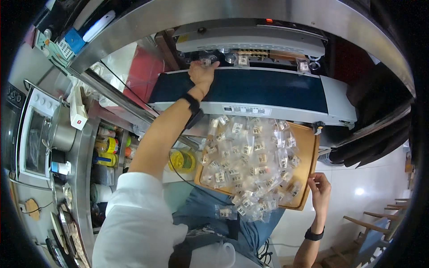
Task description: Sealing small plastic bags containing components using a heat-sealing machine.
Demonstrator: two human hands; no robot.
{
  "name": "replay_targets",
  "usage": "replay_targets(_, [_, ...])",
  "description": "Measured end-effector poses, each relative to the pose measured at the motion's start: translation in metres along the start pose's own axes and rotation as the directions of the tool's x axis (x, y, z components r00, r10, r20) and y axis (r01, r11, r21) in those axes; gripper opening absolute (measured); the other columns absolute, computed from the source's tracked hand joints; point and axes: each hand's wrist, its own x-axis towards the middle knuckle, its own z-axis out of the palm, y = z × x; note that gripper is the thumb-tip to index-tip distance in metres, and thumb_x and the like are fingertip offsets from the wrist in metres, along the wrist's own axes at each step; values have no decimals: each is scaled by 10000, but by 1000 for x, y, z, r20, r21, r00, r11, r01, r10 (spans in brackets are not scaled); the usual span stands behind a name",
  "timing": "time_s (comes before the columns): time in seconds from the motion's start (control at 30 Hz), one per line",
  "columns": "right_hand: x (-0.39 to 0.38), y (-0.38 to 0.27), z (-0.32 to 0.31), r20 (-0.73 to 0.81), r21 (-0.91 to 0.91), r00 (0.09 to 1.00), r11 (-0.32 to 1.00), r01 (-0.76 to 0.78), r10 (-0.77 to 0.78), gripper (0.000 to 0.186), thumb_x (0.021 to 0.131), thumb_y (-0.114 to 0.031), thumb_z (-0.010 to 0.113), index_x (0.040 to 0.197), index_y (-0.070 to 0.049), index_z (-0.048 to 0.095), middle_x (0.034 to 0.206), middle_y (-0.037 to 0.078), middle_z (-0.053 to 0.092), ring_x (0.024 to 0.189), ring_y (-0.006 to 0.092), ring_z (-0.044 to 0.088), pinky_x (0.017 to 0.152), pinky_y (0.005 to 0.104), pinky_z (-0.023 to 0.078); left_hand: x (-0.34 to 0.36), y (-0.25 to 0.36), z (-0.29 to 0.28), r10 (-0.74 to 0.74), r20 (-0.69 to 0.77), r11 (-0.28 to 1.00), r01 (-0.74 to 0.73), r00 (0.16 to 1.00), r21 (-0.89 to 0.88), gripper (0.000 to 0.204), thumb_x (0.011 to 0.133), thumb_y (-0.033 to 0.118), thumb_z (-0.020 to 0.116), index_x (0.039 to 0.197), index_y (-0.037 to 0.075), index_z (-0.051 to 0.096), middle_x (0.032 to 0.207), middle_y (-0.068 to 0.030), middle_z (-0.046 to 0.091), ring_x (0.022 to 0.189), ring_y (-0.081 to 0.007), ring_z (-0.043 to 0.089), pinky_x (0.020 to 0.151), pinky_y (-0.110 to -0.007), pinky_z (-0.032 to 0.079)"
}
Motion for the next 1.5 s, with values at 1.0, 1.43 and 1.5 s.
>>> replay_targets(1.0, [29, -66, 38, 466, 707, 882, 568, -421, 75, 336, 809, -125, 540, 1110, -23, 430, 1022, 79, 514, 854, 172, 551, 598, 302, 513, -220, 123, -101, 870, 490, 424, -418, -59, -804, 171, 723, 96, 546, 841, 5, 463, 873, -129, 506, 796, -263, 536, 724, -361, 442])
replay_targets(1.43, [75, 43, -3, -34, -483, 942, 830, 278, -335, 418, 707, -91, 634, 1096, -40, 488, 997, 127, 540, 787, 205, 548, 627, 286, 452, -162, 126, -110, 559, 822, 751, -352, -112, -559, 231, 736, 160, 615, 919, 47, 531, 922, -40, 575, 824, -139, 530, 706, -263, 422])
replay_targets(1.5, [54, 43, -9, 184, -424, 974, 883, 200, -132, 339, 699, -86, 639, 1015, -31, 529, 946, 121, 550, 750, 200, 542, 617, 283, 449, -156, 117, -109, 604, 794, 714, -394, -71, -578, 206, 743, 192, 603, 863, 40, 532, 827, -56, 583, 765, -163, 563, 618, -276, 441])
